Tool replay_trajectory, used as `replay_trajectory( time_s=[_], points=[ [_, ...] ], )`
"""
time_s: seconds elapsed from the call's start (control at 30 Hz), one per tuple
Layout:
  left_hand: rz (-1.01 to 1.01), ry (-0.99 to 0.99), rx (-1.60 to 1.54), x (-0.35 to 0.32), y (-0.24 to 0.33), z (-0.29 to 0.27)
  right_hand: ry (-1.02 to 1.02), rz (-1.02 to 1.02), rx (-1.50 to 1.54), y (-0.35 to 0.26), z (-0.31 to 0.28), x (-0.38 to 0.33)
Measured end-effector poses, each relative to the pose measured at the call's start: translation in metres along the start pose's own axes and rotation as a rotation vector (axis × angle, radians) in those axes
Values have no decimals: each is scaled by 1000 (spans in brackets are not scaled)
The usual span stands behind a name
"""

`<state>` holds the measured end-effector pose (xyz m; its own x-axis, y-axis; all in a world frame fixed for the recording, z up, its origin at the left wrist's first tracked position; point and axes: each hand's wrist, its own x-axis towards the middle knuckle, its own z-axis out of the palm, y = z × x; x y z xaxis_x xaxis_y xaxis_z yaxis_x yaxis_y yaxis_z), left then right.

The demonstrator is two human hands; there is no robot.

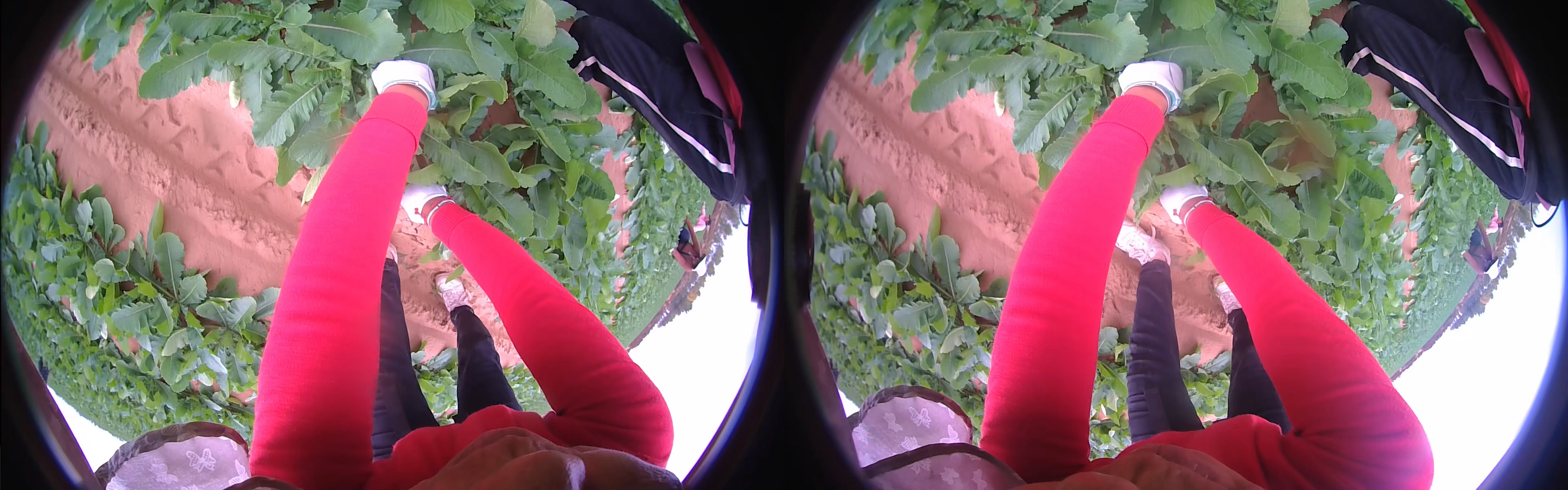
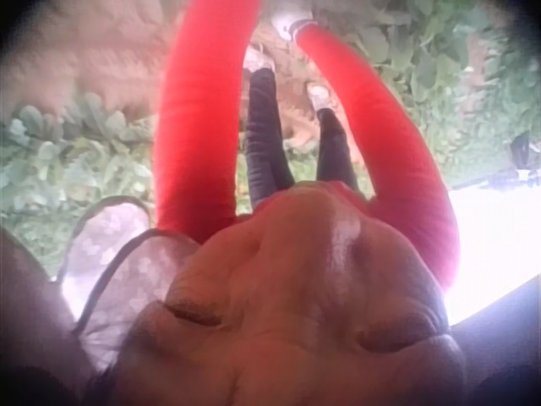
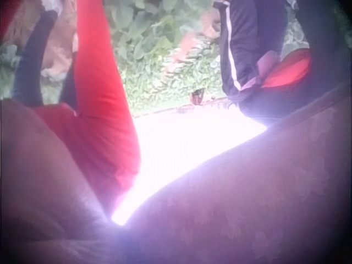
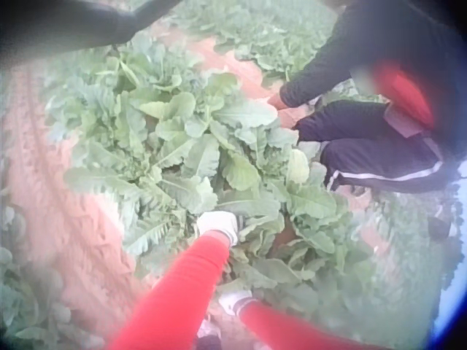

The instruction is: The person walks between rows of leafy green plants in a field and repeatedly pulls weeds from the soil by hand, discarding them to the side. The person continues this process along the rows.

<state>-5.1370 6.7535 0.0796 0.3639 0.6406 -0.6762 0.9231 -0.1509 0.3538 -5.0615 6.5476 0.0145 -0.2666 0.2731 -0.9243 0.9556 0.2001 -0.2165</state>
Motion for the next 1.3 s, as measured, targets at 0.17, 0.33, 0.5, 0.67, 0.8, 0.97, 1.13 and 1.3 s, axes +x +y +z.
replay_trajectory(
  time_s=[0.17,0.33,0.5,0.67,0.8,0.97,1.13,1.3],
  points=[
    [-18,-77,7,-1,5,-3,-53,95,101,4,12,14],
    [4,-102,-19,-2,-2,-2,122,28,95,5,17,9],
    [-1,-112,-1,-4,-6,1,24,50,97,-2,-7,-7],
    [16,-5,-79,-10,-12,9,-78,131,194,-6,-16,-4],
    [49,61,-122,-10,-22,15,-33,130,128,-5,-6,-1],
    [-14,65,-232,-11,-32,18,48,134,163,-5,-7,-4],
    [62,134,-378,-19,-37,1,-79,41,30,-2,-8,-5],
    [127,392,-1128,-56,-54,-23,-47,37,52,1,0,2]
  ],
)
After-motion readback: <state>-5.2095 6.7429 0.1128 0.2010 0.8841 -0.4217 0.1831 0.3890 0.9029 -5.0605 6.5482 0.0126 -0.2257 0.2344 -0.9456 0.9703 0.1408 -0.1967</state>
